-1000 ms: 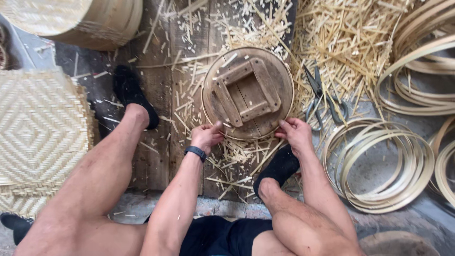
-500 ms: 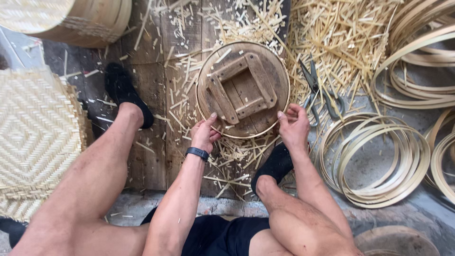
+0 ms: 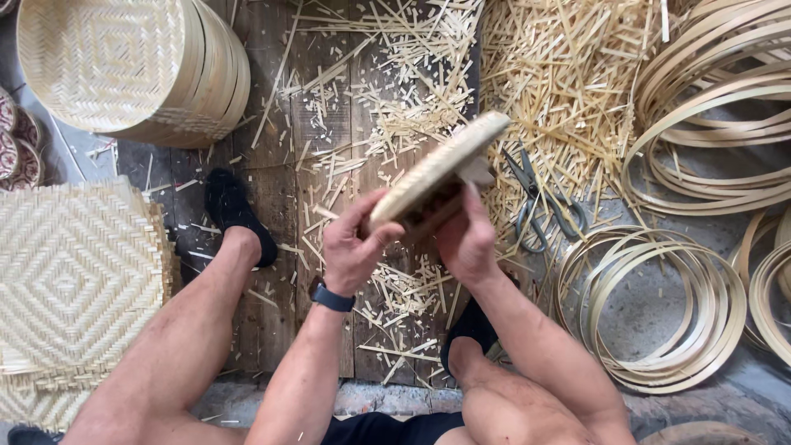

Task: The person assembles and trims bamboo steamer lids by fitting woven bamboo mats into circular frames and cutting away the excess material using shears.

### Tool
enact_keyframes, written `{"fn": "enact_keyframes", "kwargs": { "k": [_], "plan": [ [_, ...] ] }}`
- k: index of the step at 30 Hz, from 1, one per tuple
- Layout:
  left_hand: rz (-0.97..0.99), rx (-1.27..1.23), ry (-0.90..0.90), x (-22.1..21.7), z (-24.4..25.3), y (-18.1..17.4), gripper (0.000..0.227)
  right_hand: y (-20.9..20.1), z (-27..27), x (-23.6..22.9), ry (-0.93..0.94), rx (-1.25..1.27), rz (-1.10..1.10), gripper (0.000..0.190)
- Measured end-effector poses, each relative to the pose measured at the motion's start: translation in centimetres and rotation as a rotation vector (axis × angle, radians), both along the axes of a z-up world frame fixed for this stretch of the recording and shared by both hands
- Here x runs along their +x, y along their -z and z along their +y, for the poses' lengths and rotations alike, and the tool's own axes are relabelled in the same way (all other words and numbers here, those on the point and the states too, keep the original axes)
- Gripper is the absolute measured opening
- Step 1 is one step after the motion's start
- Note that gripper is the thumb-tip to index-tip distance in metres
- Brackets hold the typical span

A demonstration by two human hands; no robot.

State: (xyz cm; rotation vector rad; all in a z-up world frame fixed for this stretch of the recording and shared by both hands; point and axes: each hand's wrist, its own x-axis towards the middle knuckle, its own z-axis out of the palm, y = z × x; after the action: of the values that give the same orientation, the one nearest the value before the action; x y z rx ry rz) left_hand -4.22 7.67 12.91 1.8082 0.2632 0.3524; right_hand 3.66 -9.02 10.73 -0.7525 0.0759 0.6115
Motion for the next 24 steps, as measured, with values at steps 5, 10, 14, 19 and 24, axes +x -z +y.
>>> {"fn": "enact_keyframes", "kwargs": {
  "k": [5, 10, 14, 19, 24],
  "plan": [
    [0.066, -0.050, -0.146, 1.1, 1.1, 3.2, 0.064, 2.8, -7.5, -1.2, 0.170, -0.057, 0.276, 0.088],
    [-0.002, 0.126, -0.374, 3.4, 7.3, 1.0, 0.052, 7.4, -12.8, -5.0, 0.117, -0.238, 0.191, 0.087],
    [0.172, 0.058, -0.537, 4.3, 13.2, -0.6, 0.057, 11.5, -9.6, -5.4, 0.019, -0.201, 0.305, 0.086],
    [0.454, -0.103, -0.517, 4.4, 17.2, 2.6, 0.066, 10.5, -6.1, -5.8, -0.075, -0.097, 0.346, 0.085],
    [0.582, -0.167, -0.401, 5.0, 16.3, 9.9, 0.064, 11.0, -8.9, -7.5, -0.144, -0.550, 0.174, 0.077]
  ]
}}
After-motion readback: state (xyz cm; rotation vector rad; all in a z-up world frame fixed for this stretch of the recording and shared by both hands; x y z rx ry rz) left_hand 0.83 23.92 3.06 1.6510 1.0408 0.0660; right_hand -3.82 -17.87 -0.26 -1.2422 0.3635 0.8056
